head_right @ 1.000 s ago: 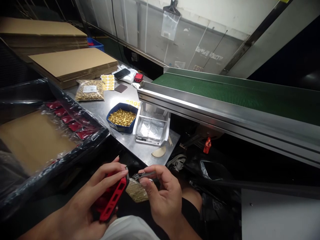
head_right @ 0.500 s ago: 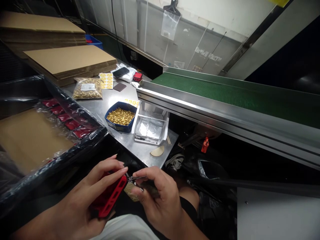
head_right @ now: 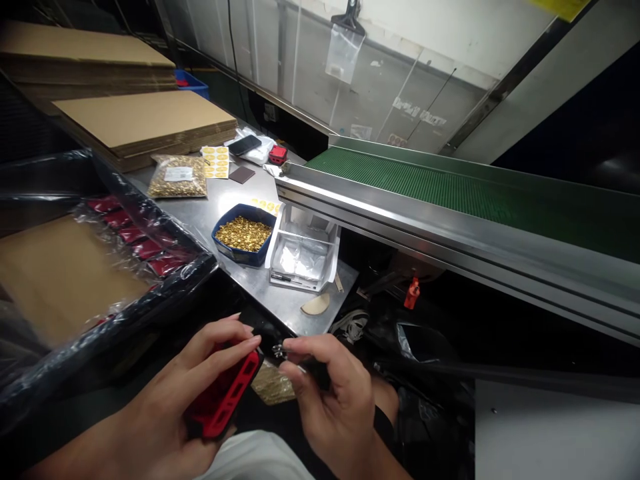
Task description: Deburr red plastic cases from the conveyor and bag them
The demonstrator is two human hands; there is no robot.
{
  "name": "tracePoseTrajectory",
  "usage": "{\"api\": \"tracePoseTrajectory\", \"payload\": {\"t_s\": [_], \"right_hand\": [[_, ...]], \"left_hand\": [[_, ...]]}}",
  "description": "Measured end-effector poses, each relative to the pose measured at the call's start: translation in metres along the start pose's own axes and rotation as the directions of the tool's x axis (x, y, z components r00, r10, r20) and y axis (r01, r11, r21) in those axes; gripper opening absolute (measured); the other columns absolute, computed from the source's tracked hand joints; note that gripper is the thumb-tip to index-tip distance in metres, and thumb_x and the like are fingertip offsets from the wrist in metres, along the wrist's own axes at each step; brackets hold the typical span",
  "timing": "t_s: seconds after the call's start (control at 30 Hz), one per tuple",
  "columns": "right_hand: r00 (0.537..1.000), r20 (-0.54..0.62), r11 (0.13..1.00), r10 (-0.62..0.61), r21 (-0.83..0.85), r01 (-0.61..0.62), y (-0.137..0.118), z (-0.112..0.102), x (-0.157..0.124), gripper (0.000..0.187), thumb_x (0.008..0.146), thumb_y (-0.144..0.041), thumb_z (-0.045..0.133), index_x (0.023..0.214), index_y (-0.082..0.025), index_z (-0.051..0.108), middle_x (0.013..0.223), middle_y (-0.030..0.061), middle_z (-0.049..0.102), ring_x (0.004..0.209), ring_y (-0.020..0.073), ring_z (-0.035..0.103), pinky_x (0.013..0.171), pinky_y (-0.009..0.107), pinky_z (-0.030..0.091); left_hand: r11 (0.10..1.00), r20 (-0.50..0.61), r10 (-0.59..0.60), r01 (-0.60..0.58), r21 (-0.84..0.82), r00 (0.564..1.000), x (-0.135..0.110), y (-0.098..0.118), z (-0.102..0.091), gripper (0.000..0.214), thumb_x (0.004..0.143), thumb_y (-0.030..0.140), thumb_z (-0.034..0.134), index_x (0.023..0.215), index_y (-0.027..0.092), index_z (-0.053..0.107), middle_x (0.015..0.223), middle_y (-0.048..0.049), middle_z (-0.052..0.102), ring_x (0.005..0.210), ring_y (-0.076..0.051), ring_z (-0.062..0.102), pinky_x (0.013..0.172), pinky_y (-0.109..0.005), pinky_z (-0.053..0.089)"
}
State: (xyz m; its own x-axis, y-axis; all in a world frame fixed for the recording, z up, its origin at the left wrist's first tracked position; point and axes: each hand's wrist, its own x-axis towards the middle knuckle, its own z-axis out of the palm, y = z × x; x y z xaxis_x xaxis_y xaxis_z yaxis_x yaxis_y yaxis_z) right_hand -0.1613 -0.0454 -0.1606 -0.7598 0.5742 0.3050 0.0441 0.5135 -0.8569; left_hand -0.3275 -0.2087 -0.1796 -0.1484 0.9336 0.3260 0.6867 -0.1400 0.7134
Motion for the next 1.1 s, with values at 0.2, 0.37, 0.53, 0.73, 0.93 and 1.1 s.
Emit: {"api": "tracePoseTrajectory", "payload": {"t_s": [0.2, 0.37, 0.53, 0.73, 0.93, 1.1], "right_hand": [[0.989, 0.027, 0.983, 0.145, 0.111, -0.147, 0.007, 0.007, -0.011, 0.028, 0.084, -0.020, 0.068, 0.111, -0.028, 0.062, 0.102, 0.0008, 0.070, 0.091, 0.0135, 0.066, 0.081, 0.023, 0.056], [0.983, 0.093, 0.979, 0.158, 0.118, -0.168, 0.005, 0.010, -0.007, 0.027, 0.085, -0.021, 0.067, 0.110, -0.029, 0.063, 0.101, -0.0005, 0.070, 0.088, 0.0119, 0.066, 0.079, 0.021, 0.055], [0.967, -0.132, 0.975, 0.218, 0.082, -0.208, 0.010, 0.011, -0.003, 0.025, 0.085, -0.024, 0.068, 0.109, -0.027, 0.062, 0.100, 0.0014, 0.070, 0.086, 0.0124, 0.067, 0.079, 0.022, 0.056], [0.946, -0.118, 0.942, 0.301, 0.193, -0.275, 0.020, 0.018, -0.011, 0.028, 0.083, -0.030, 0.069, 0.109, -0.023, 0.061, 0.097, 0.0042, 0.070, 0.081, 0.0131, 0.068, 0.075, 0.021, 0.058], [0.956, -0.060, 0.941, 0.286, 0.206, -0.269, 0.019, 0.030, -0.023, 0.030, 0.082, -0.028, 0.071, 0.110, -0.024, 0.061, 0.099, 0.0036, 0.070, 0.085, 0.0130, 0.067, 0.076, 0.021, 0.058], [0.922, -0.084, 0.920, 0.378, 0.150, -0.363, 0.071, 0.048, -0.019, 0.035, 0.084, -0.033, 0.066, 0.115, -0.020, 0.057, 0.109, 0.0087, 0.069, 0.089, 0.0168, 0.067, 0.082, 0.031, 0.057]], "left_hand": [[0.998, 0.010, -0.021, 0.021, -0.057, 1.000, 0.000, -0.003, 0.003, 0.086, 0.064, 0.008, 0.056, 0.145, 0.018, 0.031, 0.142, -0.0114, 0.029, 0.136, -0.029, 0.031, 0.117, -0.042, 0.036], [0.995, 0.026, -0.042, 0.044, -0.085, 0.999, -0.002, -0.003, 0.004, 0.088, 0.063, 0.006, 0.056, 0.145, 0.020, 0.031, 0.142, -0.0099, 0.029, 0.135, -0.028, 0.032, 0.117, -0.038, 0.035], [0.948, 0.037, -0.215, 0.217, -0.230, 0.976, -0.001, 0.003, 0.007, 0.096, 0.056, 0.004, 0.062, 0.143, 0.033, 0.034, 0.137, -0.0047, 0.034, 0.126, -0.026, 0.044, 0.104, -0.033, 0.048], [0.695, 0.180, -0.455, 0.475, -0.540, 0.872, 0.002, 0.002, 0.010, 0.077, 0.065, 0.014, 0.074, 0.134, 0.035, 0.046, 0.128, -0.0036, 0.043, 0.088, -0.017, 0.061, 0.059, -0.019, 0.056], [0.619, 0.158, -0.495, 0.474, -0.626, 0.854, -0.002, -0.006, 0.013, 0.063, 0.070, 0.035, 0.079, 0.127, 0.032, 0.052, 0.120, -0.0024, 0.050, 0.107, -0.024, 0.055, 0.084, -0.030, 0.054], [0.527, 0.241, -0.522, 0.531, -0.664, 0.818, -0.016, -0.030, 0.030, 0.065, 0.080, 0.057, 0.069, 0.134, 0.029, 0.046, 0.126, -0.0062, 0.052, 0.114, -0.028, 0.053, 0.100, -0.038, 0.045]]}}
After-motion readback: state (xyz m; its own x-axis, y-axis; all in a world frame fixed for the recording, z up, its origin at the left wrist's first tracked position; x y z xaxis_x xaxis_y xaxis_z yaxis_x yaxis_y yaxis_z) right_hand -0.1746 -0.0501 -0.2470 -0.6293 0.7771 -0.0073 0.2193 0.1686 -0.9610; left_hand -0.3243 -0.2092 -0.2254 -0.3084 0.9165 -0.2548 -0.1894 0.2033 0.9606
